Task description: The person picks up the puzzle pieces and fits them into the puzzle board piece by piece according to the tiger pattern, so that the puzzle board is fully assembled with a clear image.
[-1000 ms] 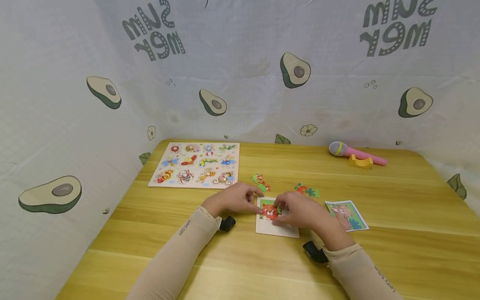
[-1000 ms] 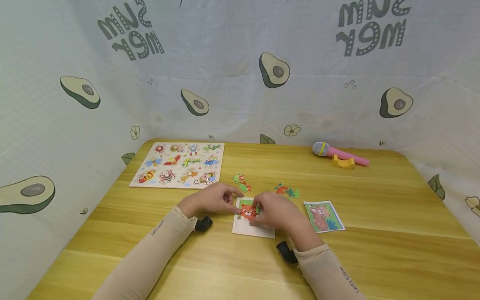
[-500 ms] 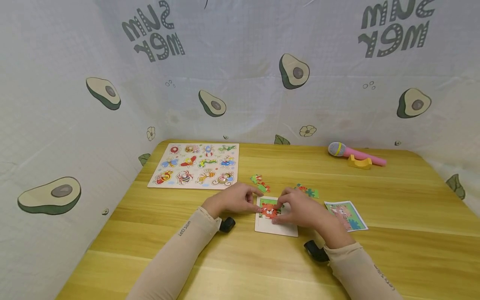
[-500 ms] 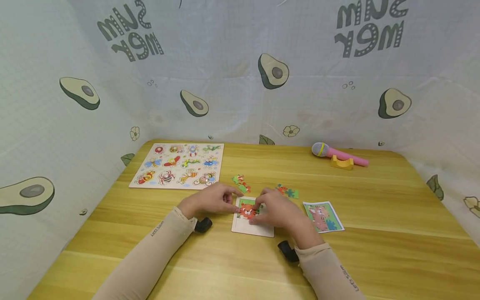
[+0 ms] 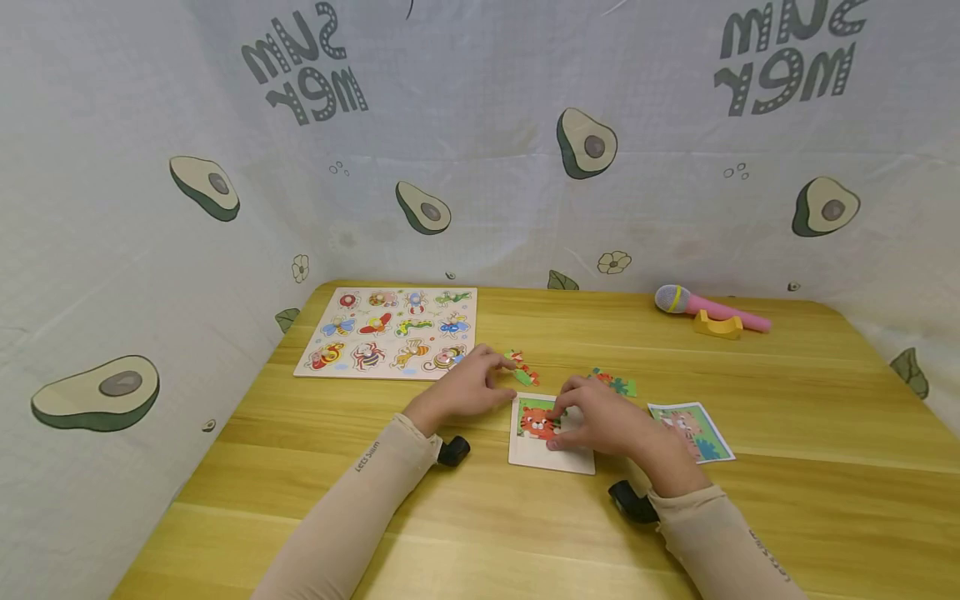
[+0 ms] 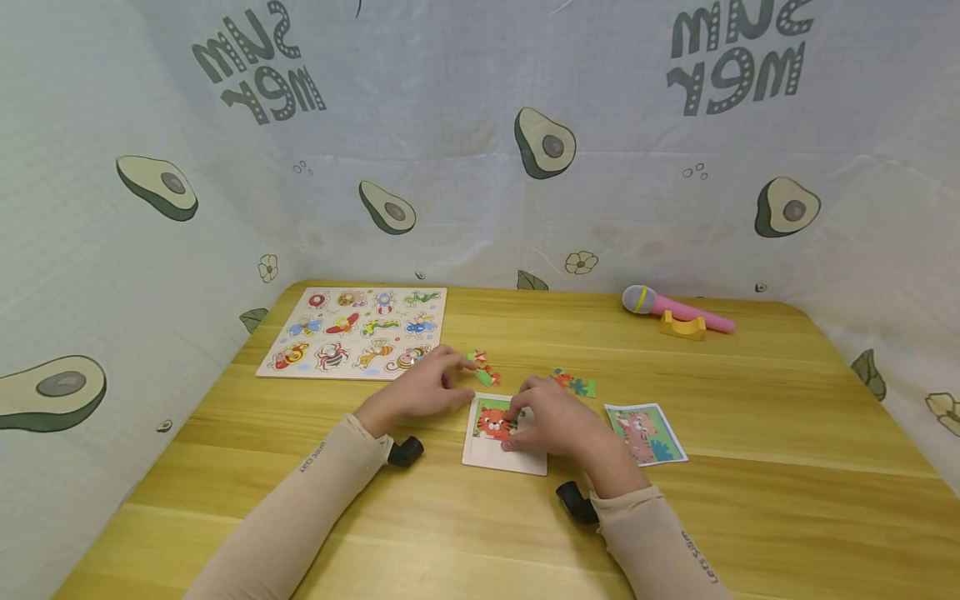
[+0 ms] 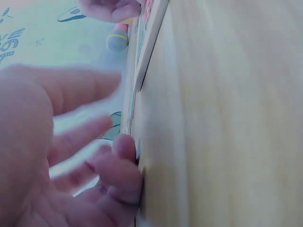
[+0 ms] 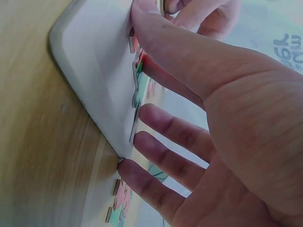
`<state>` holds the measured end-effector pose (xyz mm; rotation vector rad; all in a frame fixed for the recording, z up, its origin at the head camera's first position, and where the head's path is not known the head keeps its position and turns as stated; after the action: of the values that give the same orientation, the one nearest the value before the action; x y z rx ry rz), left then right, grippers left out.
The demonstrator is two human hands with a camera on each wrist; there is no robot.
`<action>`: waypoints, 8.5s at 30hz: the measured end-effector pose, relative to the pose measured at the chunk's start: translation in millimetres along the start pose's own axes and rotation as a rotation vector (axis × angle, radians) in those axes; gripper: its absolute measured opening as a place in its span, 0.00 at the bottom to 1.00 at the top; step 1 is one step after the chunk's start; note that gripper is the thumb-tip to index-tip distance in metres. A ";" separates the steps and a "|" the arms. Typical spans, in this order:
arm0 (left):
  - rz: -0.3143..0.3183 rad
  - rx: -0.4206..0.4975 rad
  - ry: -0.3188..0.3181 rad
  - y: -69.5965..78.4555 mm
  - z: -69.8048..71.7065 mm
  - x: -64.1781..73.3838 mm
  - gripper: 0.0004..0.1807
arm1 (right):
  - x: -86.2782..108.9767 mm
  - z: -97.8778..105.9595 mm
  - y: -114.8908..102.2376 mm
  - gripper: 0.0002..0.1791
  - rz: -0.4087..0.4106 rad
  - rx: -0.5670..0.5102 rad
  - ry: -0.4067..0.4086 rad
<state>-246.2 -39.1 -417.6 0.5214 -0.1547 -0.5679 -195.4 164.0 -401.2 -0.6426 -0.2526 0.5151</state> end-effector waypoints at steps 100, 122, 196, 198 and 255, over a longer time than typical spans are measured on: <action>-0.316 0.057 -0.300 20.1 -10.3 7.9 0.12 | 0.6 2.8 2.6 0.10 -0.013 -0.054 -0.024; -0.290 0.020 -0.291 26.9 -14.0 9.0 0.11 | 2.1 1.9 2.4 0.10 -0.013 -0.057 -0.024; -0.317 -0.144 -0.275 33.2 -13.4 7.7 0.06 | 2.9 3.3 -1.5 0.12 -0.011 -0.024 -0.017; -0.298 -0.146 -0.249 31.4 -11.8 6.4 0.06 | 2.6 3.2 -1.2 0.12 -0.017 -0.026 -0.017; 0.156 -0.237 0.048 4.2 2.2 -2.1 0.11 | 1.8 4.9 2.6 0.06 0.055 -0.049 -0.021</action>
<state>-246.5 -35.8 -413.5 0.2894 -0.0799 -0.4145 -196.7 169.1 -398.9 -0.6938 -0.2687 0.5697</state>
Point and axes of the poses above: each hand's wrist, its own x-axis away from the middle knuckle, its own z-axis out of the back of the hand, y = z × x, the point moved 4 cm from there along -x, towards the middle knuckle, and after that the axes turned 12 degrees about -x, right-handed, at the moved point
